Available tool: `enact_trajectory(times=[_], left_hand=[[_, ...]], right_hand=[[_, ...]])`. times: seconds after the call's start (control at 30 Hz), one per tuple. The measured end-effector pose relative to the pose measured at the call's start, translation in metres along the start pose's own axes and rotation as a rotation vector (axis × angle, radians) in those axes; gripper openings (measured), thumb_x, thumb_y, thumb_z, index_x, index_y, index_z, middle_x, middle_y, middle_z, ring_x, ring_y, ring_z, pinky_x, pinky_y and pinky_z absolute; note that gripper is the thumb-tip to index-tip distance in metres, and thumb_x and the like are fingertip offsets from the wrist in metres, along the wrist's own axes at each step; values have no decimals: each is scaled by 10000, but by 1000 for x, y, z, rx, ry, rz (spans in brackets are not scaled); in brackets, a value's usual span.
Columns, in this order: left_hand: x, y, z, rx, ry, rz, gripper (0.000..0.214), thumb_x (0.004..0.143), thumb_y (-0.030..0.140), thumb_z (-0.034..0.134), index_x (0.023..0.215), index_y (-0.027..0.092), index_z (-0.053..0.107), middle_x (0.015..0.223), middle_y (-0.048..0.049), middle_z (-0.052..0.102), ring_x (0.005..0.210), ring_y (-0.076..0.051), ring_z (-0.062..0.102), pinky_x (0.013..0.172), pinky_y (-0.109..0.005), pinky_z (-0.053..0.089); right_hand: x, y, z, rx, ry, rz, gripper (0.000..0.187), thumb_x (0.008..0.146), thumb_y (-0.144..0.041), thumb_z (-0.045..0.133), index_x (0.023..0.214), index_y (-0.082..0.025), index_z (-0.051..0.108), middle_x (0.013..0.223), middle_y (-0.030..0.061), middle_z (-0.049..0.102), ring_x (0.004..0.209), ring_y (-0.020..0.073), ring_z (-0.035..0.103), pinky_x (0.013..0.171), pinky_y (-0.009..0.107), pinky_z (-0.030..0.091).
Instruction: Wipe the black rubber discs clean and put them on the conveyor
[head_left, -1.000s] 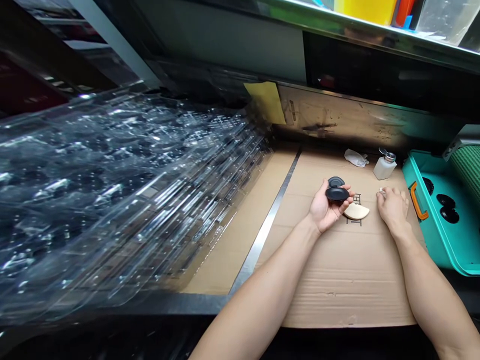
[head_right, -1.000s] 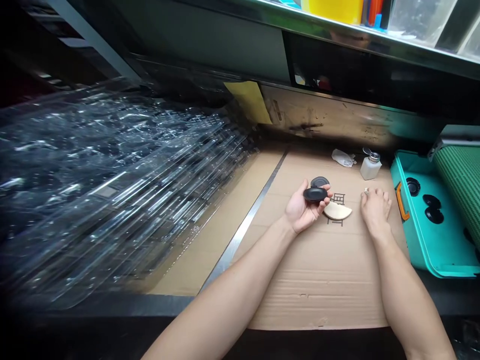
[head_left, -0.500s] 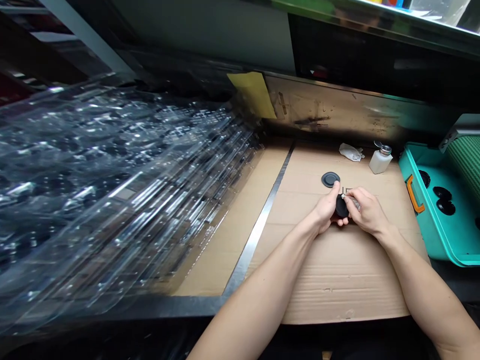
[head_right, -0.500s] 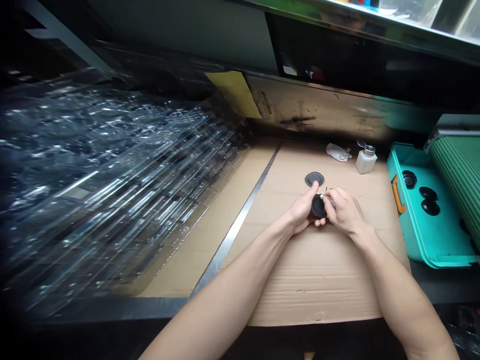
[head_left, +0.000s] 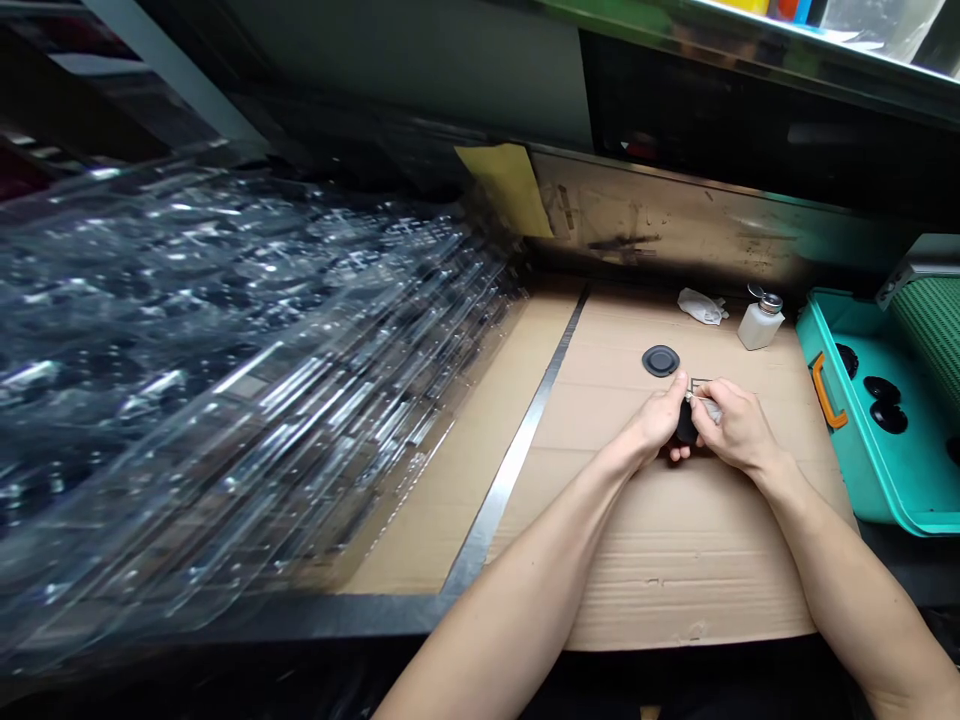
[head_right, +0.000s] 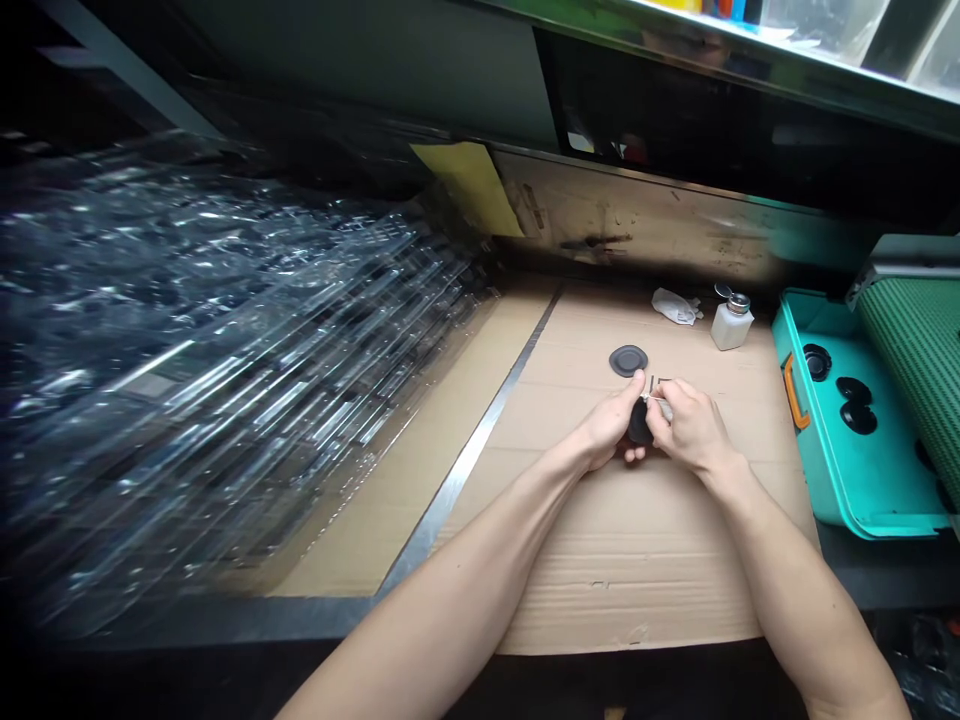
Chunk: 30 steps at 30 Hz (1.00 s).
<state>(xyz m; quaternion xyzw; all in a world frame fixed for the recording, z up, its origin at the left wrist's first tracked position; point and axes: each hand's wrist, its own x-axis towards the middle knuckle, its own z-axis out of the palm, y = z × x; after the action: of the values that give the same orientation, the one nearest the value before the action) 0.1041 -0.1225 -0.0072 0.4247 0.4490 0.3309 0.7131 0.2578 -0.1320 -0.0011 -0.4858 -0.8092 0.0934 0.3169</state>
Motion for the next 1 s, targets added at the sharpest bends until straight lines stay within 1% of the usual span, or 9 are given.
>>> enact_trajectory(times=[0.13, 0.2, 0.37, 0.43, 0.53, 0.63, 0.77, 0.9, 1.0], left_hand=[[-1, 1, 1, 60, 3, 20, 766, 965, 751, 311, 653, 137, 647, 539, -94, 642, 322, -125, 525, 307, -206, 321], [-1, 2, 2, 78, 5, 7, 773, 961, 757, 305, 649, 137, 645, 533, -89, 634, 319, -123, 515, 305, -207, 313], [0, 4, 3, 119, -11, -29, 756, 966, 739, 314, 648, 139, 647, 524, -92, 628, 311, -130, 503, 302, -220, 300], [1, 4, 3, 119, -9, -29, 769, 957, 753, 315, 645, 136, 652, 526, -95, 629, 314, -128, 504, 303, -221, 309], [2, 2, 3, 111, 7, -19, 799, 931, 796, 304, 639, 135, 646, 522, -88, 622, 318, -127, 506, 295, -216, 310], [3, 1, 4, 104, 16, -20, 806, 913, 821, 308, 651, 136, 639, 516, -78, 618, 317, -126, 506, 289, -209, 304], [2, 3, 4, 97, 17, -35, 764, 972, 736, 286, 661, 130, 632, 516, -69, 619, 314, -118, 504, 295, -200, 302], [0, 4, 4, 113, 15, -20, 747, 985, 710, 284, 684, 126, 638, 531, -71, 631, 318, -116, 504, 305, -205, 316], [-1, 3, 4, 148, 15, -17, 742, 977, 718, 303, 695, 125, 647, 539, -74, 636, 324, -121, 506, 308, -213, 325]], right_hand=[[1, 3, -8, 24, -102, 49, 98, 911, -215, 537, 846, -229, 610, 802, 20, 687, 692, 165, 623, 717, 277, 482], [1, 4, -10, 20, -128, 31, 107, 914, -203, 528, 861, -229, 618, 813, 19, 682, 694, 160, 621, 717, 271, 481], [1, 5, -8, -80, -96, -90, 140, 949, -228, 492, 894, -224, 620, 870, 46, 658, 771, 175, 612, 746, 279, 471], [1, 6, -6, -128, -88, -91, 127, 942, -220, 497, 890, -220, 613, 867, 48, 656, 771, 180, 606, 732, 281, 459], [0, 5, -6, -160, -119, -52, 101, 924, -196, 519, 871, -220, 602, 845, 32, 657, 725, 169, 590, 682, 273, 434], [0, 5, -6, -122, -104, -56, 103, 921, -192, 527, 850, -223, 595, 829, 23, 649, 720, 161, 589, 677, 262, 432], [1, 8, -5, 5, -45, -92, 118, 935, -210, 511, 863, -214, 604, 849, 34, 644, 718, 151, 598, 688, 254, 453], [2, 12, -5, 111, -54, -44, 99, 898, -192, 548, 824, -219, 607, 771, 1, 641, 659, 133, 587, 668, 243, 450], [1, 12, -6, 138, -48, -56, 113, 895, -185, 547, 812, -219, 615, 749, -5, 641, 648, 129, 587, 671, 240, 452]])
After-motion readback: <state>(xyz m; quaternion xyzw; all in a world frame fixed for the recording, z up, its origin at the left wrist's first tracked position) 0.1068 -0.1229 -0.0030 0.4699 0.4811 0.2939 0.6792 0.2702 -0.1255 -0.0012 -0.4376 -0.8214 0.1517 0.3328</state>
